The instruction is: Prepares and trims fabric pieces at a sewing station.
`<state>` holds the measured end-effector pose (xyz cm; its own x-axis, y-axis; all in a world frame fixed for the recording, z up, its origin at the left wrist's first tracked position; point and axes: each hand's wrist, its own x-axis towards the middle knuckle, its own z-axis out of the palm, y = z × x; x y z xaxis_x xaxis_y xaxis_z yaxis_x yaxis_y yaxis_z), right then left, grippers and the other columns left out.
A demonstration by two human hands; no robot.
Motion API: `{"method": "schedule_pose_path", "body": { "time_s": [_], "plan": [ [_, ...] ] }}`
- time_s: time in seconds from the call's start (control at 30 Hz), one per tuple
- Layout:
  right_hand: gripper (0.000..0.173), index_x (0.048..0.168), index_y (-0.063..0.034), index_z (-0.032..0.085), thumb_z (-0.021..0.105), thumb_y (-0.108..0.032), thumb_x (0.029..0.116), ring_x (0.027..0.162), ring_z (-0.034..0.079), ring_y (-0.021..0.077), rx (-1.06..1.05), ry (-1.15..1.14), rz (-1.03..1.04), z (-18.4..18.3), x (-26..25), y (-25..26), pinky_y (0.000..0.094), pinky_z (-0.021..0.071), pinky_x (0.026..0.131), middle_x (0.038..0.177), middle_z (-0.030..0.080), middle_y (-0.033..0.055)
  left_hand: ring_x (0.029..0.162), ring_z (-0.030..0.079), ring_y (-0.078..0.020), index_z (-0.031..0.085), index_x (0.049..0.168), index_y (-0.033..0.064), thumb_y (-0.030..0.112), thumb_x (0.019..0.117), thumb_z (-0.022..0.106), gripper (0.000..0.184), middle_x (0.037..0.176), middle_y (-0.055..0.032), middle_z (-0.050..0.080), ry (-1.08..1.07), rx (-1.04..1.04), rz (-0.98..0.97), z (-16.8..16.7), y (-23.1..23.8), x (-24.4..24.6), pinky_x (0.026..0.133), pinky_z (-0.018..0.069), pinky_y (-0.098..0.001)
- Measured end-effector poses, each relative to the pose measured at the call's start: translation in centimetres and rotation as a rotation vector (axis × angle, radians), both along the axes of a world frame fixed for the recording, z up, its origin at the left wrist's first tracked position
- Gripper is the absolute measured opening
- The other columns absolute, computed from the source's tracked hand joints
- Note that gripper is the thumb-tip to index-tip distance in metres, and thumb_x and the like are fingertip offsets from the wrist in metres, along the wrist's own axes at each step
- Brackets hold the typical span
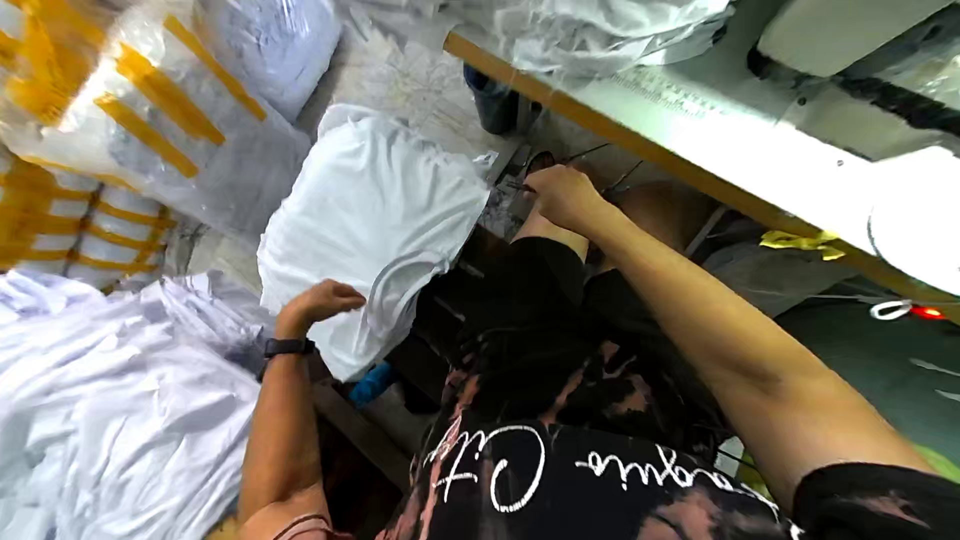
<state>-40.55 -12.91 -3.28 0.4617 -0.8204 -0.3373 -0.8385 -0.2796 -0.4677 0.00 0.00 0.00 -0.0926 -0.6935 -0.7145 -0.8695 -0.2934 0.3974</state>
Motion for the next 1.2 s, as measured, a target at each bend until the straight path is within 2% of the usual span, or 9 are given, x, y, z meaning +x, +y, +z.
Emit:
{"method": "schedule_pose_path", "body": {
  "time_s": [0.1, 0.27, 0.53, 0.67, 0.73, 0.8, 0.9, 1.0, 1.2],
  "plan": [
    [0.021, 0.113, 0.001, 0.072, 0.061, -0.008, 0.0972, 0.095, 0.069, 0.0499, -0.269, -0.168, -0.193, 3.8, -3.5, 1.5, 0.0702, 0.0513, 0.077, 0.097, 0.071, 0.0273, 0.095, 0.069, -0.0358, 0.067, 0.116, -0.0068, 0.008, 0.104, 0.057, 0.021, 0.109, -0.0246, 0.07, 0.078, -0.533, -0.068, 5.6, -7.0, -3.0, 0.088, 0.0544, -0.0558],
    [0.012, 0.099, 0.0026, 0.073, 0.07, -0.005, 0.091, 0.082, 0.071, 0.0459, -0.556, -0.213, -0.596, 4.2, -10.0, 1.1, 0.0664, 0.0535, 0.069, 0.087, 0.072, 0.0236, 0.082, 0.064, 0.0065, 0.066, 0.11, -0.0027, 0.012, 0.0949, 0.065, 0.021, 0.098, 0.0031, 0.069, 0.478, -1.012, -0.249, 14.4, -17.5, -16.6, 0.077, 0.0556, -0.0154],
    [0.01, 0.09, -0.0014, 0.071, 0.069, -0.007, 0.0818, 0.066, 0.071, 0.0342, -0.932, -0.079, -0.627, -1.2, -10.7, 1.3, 0.0499, 0.0553, 0.054, 0.078, 0.071, 0.016, 0.091, 0.069, -0.0266, 0.071, 0.105, -0.006, 0.009, 0.0985, 0.061, 0.019, 0.101, -0.02, 0.071, 0.472, -1.251, -0.668, 18.1, -27.7, -35.5, 0.08, 0.0563, -0.0403],
    [0.011, 0.086, -0.0015, 0.07, 0.07, -0.009, 0.0788, 0.062, 0.07, 0.0326, -0.992, -0.035, -0.614, -1.3, -10.5, 1.1, 0.0465, 0.0535, 0.051, 0.073, 0.069, 0.0152, 0.113, 0.067, -0.0306, 0.061, 0.129, -0.0066, 0.014, 0.1023, 0.058, 0.034, 0.124, -0.0239, 0.067, 0.45, -1.149, -0.558, 20.6, -35.4, -41.1, 0.096, 0.0537, -0.0433],
    [0.009, 0.085, -0.0025, 0.069, 0.069, -0.01, 0.0798, 0.06, 0.069, 0.0306, -1.012, -0.019, -0.613, -1.4, -10.5, 1.1, 0.0439, 0.0522, 0.05, 0.071, 0.068, 0.0136, 0.135, 0.051, -0.0378, 0.048, 0.146, -0.0017, 0.026, 0.101, 0.062, 0.055, 0.145, -0.0258, 0.053, 0.365, -1.071, -0.586, 20.8, -39.2, -42.9, 0.11, 0.0433, -0.0531],
    [0.008, 0.084, -0.0028, 0.069, 0.069, -0.01, 0.0803, 0.06, 0.068, 0.0292, -1.011, -0.023, -0.607, -1.4, -10.4, 1.3, 0.0423, 0.0521, 0.05, 0.071, 0.067, 0.0128, 0.141, 0.04, -0.0478, 0.063, 0.129, -0.003, 0.045, 0.1015, 0.059, 0.056, 0.145, -0.0297, 0.049, 0.126, -1.009, -0.687, 20.5, -40.6, -44.3, 0.115, 0.0237, -0.0703],
    [0.009, 0.083, -0.0027, 0.068, 0.069, -0.01, 0.0787, 0.06, 0.068, 0.029, -1.0, -0.024, -0.603, -1.2, -10.4, 1.2, 0.042, 0.0523, 0.05, 0.07, 0.067, 0.0126, 0.112, 0.061, -0.0533, 0.067, 0.095, -0.0107, 0.06, 0.1043, 0.044, 0.075, 0.105, -0.0343, 0.066, -0.318, -0.944, -0.846, 24.7, -36.1, -46.1, 0.096, 0.0368, -0.0759],
    [0.009, 0.084, -0.0016, 0.066, 0.068, -0.009, 0.0799, 0.061, 0.068, 0.0298, -0.983, -0.031, -0.6, -1.1, -10.2, 1.4, 0.0423, 0.0514, 0.051, 0.07, 0.066, 0.0136, 0.111, 0.058, -0.0602, 0.064, 0.096, -0.0164, 0.039, 0.1021, 0.062, 0.056, 0.105, -0.0409, 0.063, -0.574, -0.919, -0.842, 27.7, -33.5, -44.4, 0.093, 0.039, -0.0756],
    [0.012, 0.094, 0.0015, 0.072, 0.063, -0.005, 0.0887, 0.072, 0.072, 0.038, -0.624, -0.272, -0.649, 1.9, -10.2, 1.3, 0.055, 0.0538, 0.061, 0.08, 0.071, 0.0192, 0.05, 0.048, -0.0239, 0.054, 0.066, 0.0066, 0.013, 0.0916, 0.066, 0.029, 0.055, -0.0065, 0.047, -0.04, -0.974, -1.064, 25.3, -27.1, -36.4, 0.048, 0.0378, -0.0452]
  ]
}}
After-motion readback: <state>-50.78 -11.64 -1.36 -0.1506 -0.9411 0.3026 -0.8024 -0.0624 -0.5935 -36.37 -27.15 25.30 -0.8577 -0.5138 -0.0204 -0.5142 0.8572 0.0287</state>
